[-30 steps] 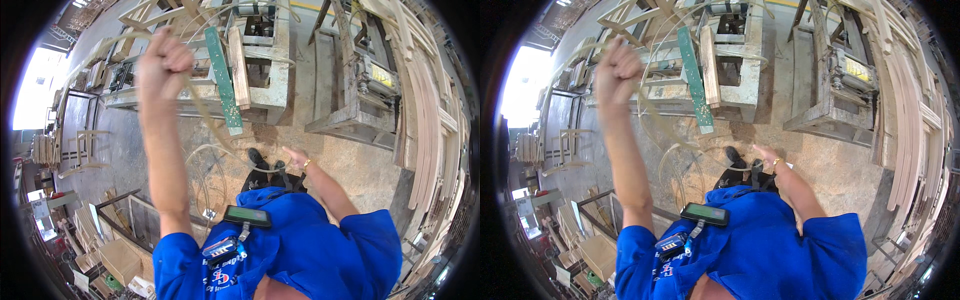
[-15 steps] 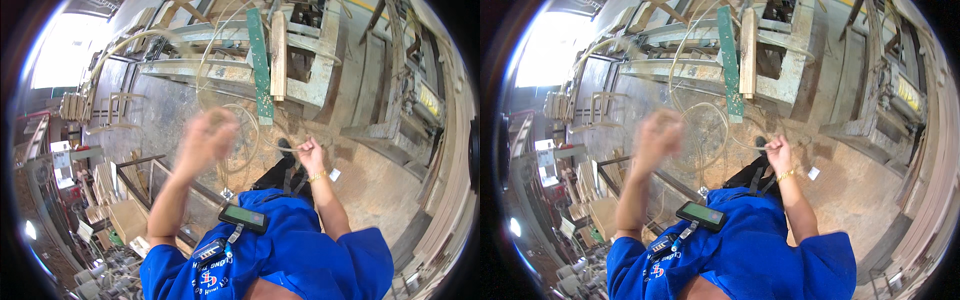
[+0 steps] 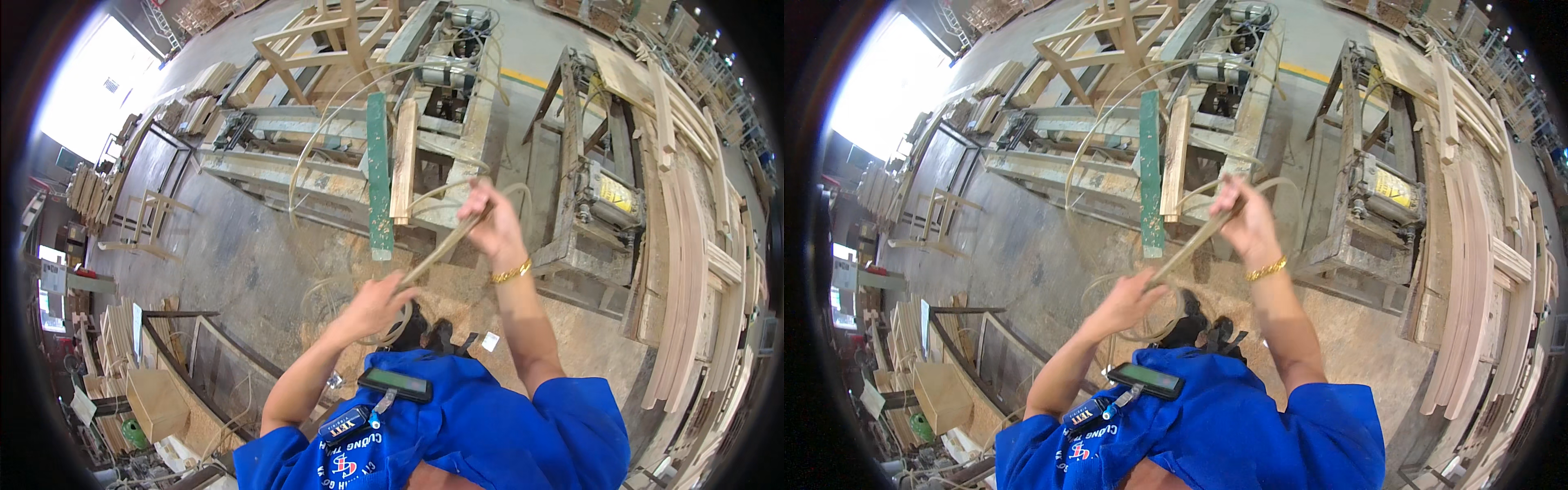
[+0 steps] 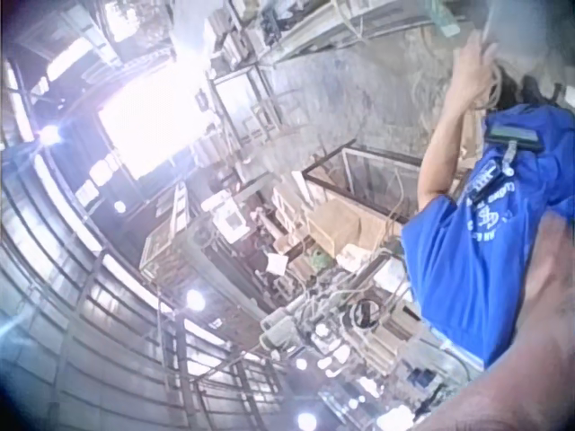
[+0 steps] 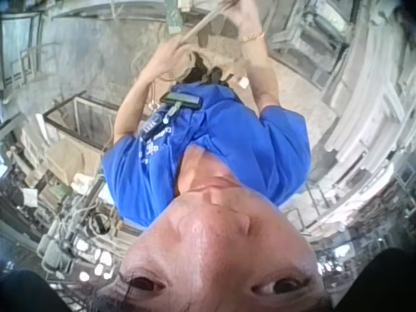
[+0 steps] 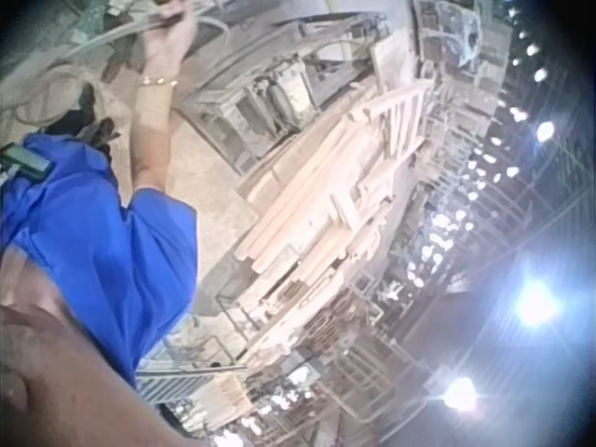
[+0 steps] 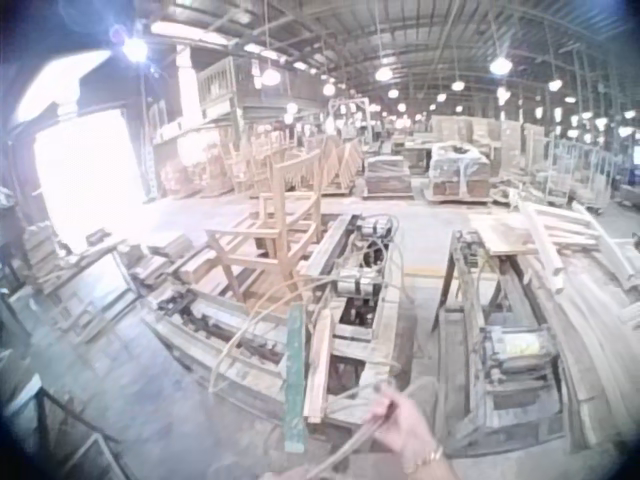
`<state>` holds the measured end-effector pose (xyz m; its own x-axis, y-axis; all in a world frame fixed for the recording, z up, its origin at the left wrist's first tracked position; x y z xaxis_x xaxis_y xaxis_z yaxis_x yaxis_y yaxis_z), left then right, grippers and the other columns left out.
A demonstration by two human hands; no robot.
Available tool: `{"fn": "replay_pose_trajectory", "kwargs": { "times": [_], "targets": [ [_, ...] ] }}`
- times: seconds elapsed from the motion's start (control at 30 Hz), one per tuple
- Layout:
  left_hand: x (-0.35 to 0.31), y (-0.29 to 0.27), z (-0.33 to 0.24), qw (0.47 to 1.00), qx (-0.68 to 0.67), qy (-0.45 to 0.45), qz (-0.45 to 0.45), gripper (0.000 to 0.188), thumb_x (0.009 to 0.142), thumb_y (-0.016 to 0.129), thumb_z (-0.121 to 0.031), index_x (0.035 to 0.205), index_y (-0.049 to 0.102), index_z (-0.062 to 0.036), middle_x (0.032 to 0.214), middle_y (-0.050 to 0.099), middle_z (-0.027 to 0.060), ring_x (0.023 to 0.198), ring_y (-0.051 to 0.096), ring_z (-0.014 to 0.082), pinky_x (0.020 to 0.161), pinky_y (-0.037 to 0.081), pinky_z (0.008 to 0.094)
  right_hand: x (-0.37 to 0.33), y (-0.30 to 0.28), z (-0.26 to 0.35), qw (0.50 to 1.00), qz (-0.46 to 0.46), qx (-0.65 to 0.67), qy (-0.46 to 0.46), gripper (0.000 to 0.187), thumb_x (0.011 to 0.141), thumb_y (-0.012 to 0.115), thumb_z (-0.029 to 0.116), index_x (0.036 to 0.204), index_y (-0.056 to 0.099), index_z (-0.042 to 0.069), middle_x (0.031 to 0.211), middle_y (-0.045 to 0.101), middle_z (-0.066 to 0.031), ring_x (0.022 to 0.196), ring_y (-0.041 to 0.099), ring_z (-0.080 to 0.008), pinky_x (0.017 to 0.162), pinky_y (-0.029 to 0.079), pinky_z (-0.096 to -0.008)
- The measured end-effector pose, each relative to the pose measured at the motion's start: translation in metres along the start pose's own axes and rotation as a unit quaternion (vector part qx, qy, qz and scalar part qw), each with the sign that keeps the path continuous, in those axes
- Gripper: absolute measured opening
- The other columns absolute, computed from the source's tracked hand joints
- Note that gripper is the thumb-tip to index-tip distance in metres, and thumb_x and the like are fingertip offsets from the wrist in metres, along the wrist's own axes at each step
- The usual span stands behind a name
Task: The person connects a flexible hose to a metal wheel component on a large machine in a workshop. They then move to a different section of the machinery to connect a second hose to a blue valve-like fitting. The person is seen handling the hoses and components with both hands to secure the connections.
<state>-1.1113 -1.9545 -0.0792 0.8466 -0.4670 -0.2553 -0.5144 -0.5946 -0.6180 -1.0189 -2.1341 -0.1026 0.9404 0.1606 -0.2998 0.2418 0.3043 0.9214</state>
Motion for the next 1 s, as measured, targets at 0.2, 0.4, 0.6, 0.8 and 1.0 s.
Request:
{"fn": "replay_pose_trajectory", "kwargs": {
  "times": [0.2,0.4,0.6,0.8,1.0],
  "targets": [
    [-0.064,-0.098,-0.019,0.984,0.118,0.031,-0.13,0.014,0.085,0.057,-0.014,0.084,0.051,-0.0015,0.064,0.05,0.0223,0.063,0.052,0.0422,0.053,0.041,0.0416,0.067,0.065,0.127,0.994,0.064,0.085,-0.022,0.02,0.097,0.038,0.019,0.092,0.046,0.001,0.058,0.038,0.0044,0.045,0.036,-0.0066,0.042,0.033,-0.0231],
    [-0.084,-0.13,0.006,0.965,0.202,-0.018,-0.164,0.012,0.081,0.059,-0.011,0.085,0.051,-0.0026,0.065,0.052,0.0212,0.062,0.054,0.0409,0.054,0.041,0.0433,0.126,0.137,0.187,0.985,0.152,-0.077,-0.041,0.022,0.098,0.035,0.019,0.097,0.044,-0.001,0.063,0.041,0.0023,0.045,0.035,-0.006,0.041,0.031,-0.0216],
    [0.006,-0.107,0.023,0.972,0.196,-0.011,-0.132,0.015,0.081,0.058,-0.01,0.093,0.051,-0.0045,0.07,0.056,0.0203,0.066,0.056,0.0411,0.057,0.043,0.047,0.181,0.151,0.251,0.947,0.086,-0.278,-0.138,0.023,0.097,0.04,0.019,0.102,0.046,-0.003,0.07,0.047,0.001,0.048,0.035,-0.0047,0.04,0.03,-0.0205],
    [0.084,-0.079,0.034,0.994,0.092,-0.051,-0.015,0.023,0.082,0.059,-0.018,0.096,0.054,-0.0012,0.075,0.06,0.0219,0.074,0.059,0.0403,0.063,0.046,0.0455,0.235,0.129,0.26,0.939,0.093,-0.318,-0.092,0.032,0.093,0.049,0.018,0.116,0.047,-0.004,0.086,0.057,-0.0008,0.052,0.04,-0.0036,0.04,0.035,-0.0179],
    [0.16,-0.042,0.023,0.985,-0.052,-0.094,0.133,0.036,0.087,0.056,-0.035,0.095,0.058,-0.0006,0.073,0.059,0.0194,0.07,0.059,0.0323,0.064,0.045,0.0389,0.305,0.115,0.289,0.946,0.133,-0.286,-0.072,0.017,0.092,0.054,0.017,0.096,0.051,0.001,0.103,0.06,-0.0102,0.054,0.048,-0.0064,0.041,0.04,-0.0192]
  ]
}}
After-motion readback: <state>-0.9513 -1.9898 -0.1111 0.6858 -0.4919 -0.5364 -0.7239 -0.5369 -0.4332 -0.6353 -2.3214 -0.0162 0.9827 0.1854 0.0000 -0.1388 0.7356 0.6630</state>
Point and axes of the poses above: each hand's wrist, its own x-axis towards the middle knuckle, its own y-axis out of the palm, z = x × y, the point moved 9 cm from there along x, towards the middle knuckle
